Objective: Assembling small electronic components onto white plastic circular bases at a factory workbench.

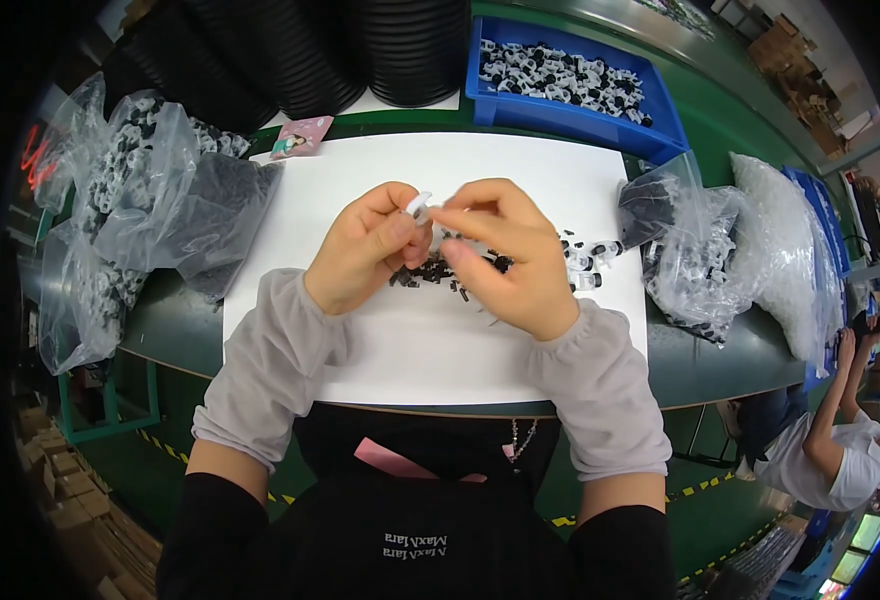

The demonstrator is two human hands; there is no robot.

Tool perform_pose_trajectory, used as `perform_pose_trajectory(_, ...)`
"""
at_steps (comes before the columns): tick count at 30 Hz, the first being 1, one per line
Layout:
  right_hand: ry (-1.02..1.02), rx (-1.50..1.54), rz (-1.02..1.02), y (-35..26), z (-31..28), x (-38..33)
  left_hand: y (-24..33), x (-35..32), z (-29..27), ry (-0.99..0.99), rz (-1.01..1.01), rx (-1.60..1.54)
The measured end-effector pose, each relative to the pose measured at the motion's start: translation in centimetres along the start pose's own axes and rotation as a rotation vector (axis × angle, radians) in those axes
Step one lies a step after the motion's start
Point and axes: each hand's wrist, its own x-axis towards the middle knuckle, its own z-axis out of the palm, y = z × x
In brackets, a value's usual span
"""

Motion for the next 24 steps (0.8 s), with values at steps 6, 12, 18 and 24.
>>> perform_pose_trajectory(6,-0.401,-0.375,0.095,1.0,-0.4,-2.1,0.9,0.4,-1.3,-0.008,0.055,-0.179)
perform_pose_trajectory(12,-0.424,-0.531,0.126,0.6,0.6,-2.8,0.9,0.3,-2.0,-0.133,0.058,-0.386)
perform_pose_trajectory(18,-0.389,-0.472,0.209,0.6,0.9,-3.1,0.4,0.3,-1.8,-0.231,0.028,-0.388)
perform_pose_trajectory(24,-0.4,-0.608,0.152,0.2,0.7,-3.2,0.3,0.2,-1.8,-0.233,0.007,-0.378)
